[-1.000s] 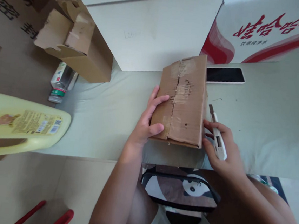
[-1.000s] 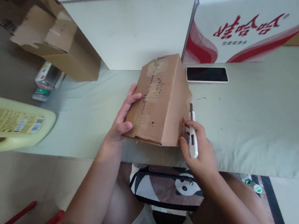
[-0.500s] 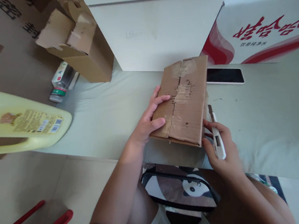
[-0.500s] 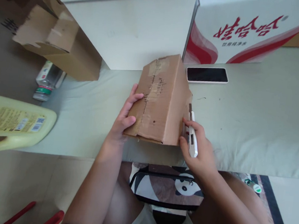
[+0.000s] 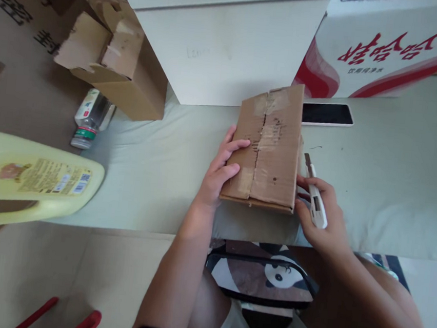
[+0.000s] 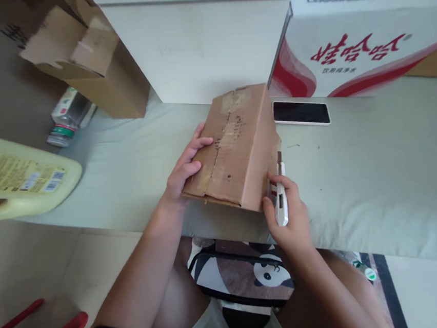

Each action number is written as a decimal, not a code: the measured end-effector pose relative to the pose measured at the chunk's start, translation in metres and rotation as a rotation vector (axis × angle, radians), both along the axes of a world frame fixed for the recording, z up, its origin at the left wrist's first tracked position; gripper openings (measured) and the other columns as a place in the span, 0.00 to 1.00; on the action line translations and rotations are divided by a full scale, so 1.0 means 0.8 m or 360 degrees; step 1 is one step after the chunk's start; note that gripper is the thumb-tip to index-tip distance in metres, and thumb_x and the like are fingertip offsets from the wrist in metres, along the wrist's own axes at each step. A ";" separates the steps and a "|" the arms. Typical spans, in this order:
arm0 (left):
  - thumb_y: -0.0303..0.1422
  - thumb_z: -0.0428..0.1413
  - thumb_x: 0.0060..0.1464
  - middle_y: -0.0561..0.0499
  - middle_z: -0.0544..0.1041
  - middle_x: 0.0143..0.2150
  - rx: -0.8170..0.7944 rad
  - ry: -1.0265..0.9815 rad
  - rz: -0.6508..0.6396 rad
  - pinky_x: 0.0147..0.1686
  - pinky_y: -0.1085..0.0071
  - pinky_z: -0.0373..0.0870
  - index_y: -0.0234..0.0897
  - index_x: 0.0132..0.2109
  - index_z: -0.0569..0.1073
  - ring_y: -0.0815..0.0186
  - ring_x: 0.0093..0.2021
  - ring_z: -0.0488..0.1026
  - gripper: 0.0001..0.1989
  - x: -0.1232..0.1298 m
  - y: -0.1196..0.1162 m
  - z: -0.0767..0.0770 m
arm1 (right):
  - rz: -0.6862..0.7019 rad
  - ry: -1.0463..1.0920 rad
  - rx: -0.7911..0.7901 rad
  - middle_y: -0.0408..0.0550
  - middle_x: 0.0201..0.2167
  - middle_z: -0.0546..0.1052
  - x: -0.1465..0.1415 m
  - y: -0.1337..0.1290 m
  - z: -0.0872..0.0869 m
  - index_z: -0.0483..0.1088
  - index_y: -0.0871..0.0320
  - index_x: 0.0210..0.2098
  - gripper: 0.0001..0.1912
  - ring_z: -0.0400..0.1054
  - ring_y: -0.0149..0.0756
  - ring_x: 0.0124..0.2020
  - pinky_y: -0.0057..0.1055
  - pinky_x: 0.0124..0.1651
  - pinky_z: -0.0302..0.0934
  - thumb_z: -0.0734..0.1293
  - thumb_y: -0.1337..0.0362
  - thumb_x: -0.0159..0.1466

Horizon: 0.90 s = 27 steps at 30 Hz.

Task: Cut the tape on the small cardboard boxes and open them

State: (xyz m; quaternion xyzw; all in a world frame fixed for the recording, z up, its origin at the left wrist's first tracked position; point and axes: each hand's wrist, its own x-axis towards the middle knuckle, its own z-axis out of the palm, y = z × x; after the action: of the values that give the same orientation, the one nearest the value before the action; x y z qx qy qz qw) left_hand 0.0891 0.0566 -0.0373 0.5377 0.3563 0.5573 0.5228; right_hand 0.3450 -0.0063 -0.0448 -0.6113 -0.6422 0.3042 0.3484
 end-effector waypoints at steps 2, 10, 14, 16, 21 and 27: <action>0.50 0.59 0.54 0.55 0.51 0.79 0.0016 0.0062 -0.0007 0.78 0.51 0.41 0.48 0.57 0.74 0.51 0.80 0.36 0.26 -0.002 0.001 -0.001 | -0.0009 0.0013 0.0046 0.54 0.55 0.78 0.000 0.002 -0.002 0.62 0.49 0.58 0.22 0.79 0.47 0.42 0.50 0.47 0.74 0.67 0.60 0.65; 0.51 0.57 0.59 0.46 0.48 0.79 0.0227 0.0451 -0.0218 0.77 0.48 0.43 0.44 0.60 0.70 0.50 0.80 0.32 0.27 -0.008 -0.022 0.029 | -0.0086 -0.0203 0.0073 0.49 0.38 0.81 -0.011 0.004 0.000 0.67 0.49 0.51 0.19 0.77 0.47 0.34 0.38 0.33 0.70 0.68 0.60 0.60; 0.52 0.56 0.60 0.45 0.49 0.79 0.0220 0.0454 -0.0178 0.76 0.48 0.46 0.44 0.59 0.70 0.51 0.80 0.31 0.26 -0.011 -0.027 0.031 | -0.0112 -0.0108 0.0130 0.48 0.38 0.80 -0.018 0.005 -0.001 0.68 0.49 0.48 0.19 0.75 0.46 0.33 0.40 0.35 0.69 0.69 0.61 0.56; 0.53 0.56 0.60 0.45 0.50 0.79 0.0242 0.0438 -0.0132 0.76 0.48 0.47 0.43 0.58 0.71 0.50 0.80 0.33 0.26 -0.014 -0.027 0.027 | -0.0147 -0.0067 0.0148 0.47 0.37 0.79 -0.021 0.005 0.003 0.68 0.49 0.46 0.20 0.73 0.44 0.32 0.41 0.35 0.69 0.70 0.60 0.54; 0.53 0.55 0.60 0.44 0.53 0.78 0.0273 0.0457 -0.0061 0.74 0.45 0.52 0.43 0.58 0.73 0.46 0.80 0.38 0.26 -0.017 -0.026 0.021 | -0.0404 0.0206 0.0263 0.50 0.40 0.80 -0.032 0.006 0.027 0.68 0.52 0.47 0.22 0.76 0.45 0.39 0.45 0.46 0.69 0.71 0.64 0.52; 0.53 0.54 0.60 0.44 0.51 0.78 0.0229 0.0500 -0.0065 0.74 0.44 0.52 0.44 0.58 0.73 0.47 0.80 0.37 0.26 -0.019 -0.030 0.024 | -0.0549 0.0513 0.0867 0.46 0.26 0.76 -0.053 0.030 0.073 0.73 0.54 0.38 0.15 0.69 0.40 0.26 0.40 0.34 0.61 0.68 0.60 0.51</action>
State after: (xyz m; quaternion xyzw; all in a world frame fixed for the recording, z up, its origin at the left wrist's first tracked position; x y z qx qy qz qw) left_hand 0.0738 0.0326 -0.0184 0.6615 0.3817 0.4797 0.4320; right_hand 0.3022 0.0179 0.0139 -0.5396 -0.5238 0.1511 0.6415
